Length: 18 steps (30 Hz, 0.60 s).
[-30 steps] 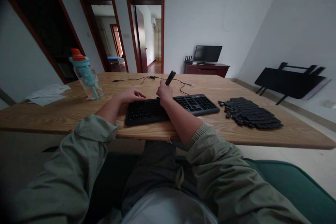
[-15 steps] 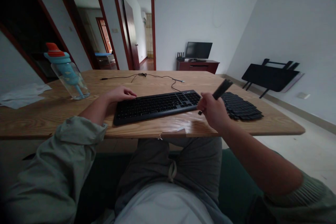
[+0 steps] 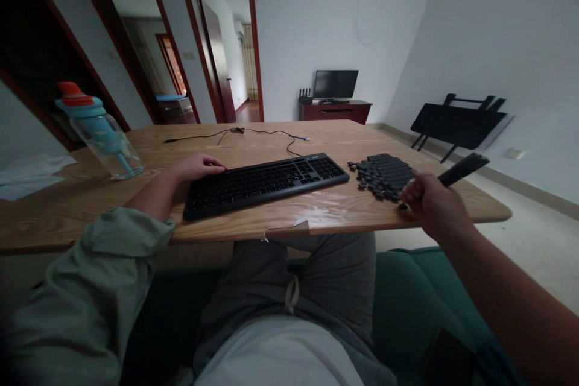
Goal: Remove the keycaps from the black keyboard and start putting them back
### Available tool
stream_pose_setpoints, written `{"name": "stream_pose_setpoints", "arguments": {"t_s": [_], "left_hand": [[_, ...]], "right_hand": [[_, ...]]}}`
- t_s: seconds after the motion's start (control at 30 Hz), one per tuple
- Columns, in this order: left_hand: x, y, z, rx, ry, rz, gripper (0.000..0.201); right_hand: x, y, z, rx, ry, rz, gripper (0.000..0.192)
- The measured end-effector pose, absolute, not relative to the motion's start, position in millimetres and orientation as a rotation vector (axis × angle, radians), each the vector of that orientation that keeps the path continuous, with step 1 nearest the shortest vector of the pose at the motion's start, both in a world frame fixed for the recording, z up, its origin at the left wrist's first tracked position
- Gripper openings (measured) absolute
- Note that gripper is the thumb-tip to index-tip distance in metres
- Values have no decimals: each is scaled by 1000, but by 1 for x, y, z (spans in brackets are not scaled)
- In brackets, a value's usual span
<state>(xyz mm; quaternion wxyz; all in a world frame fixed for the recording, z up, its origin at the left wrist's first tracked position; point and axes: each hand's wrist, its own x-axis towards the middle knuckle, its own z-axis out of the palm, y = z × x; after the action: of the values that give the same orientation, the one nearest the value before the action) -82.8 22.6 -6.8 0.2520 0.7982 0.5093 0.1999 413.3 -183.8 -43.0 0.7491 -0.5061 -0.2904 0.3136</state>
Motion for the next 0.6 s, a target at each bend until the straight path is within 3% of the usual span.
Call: {"name": "stream_pose_setpoints", "arguments": {"t_s": [0.6], "left_hand": [[-83,20,-5,2167,1365,533,52]], "right_hand": [[403,-166,-44,-1132,-773,674,31]]}}
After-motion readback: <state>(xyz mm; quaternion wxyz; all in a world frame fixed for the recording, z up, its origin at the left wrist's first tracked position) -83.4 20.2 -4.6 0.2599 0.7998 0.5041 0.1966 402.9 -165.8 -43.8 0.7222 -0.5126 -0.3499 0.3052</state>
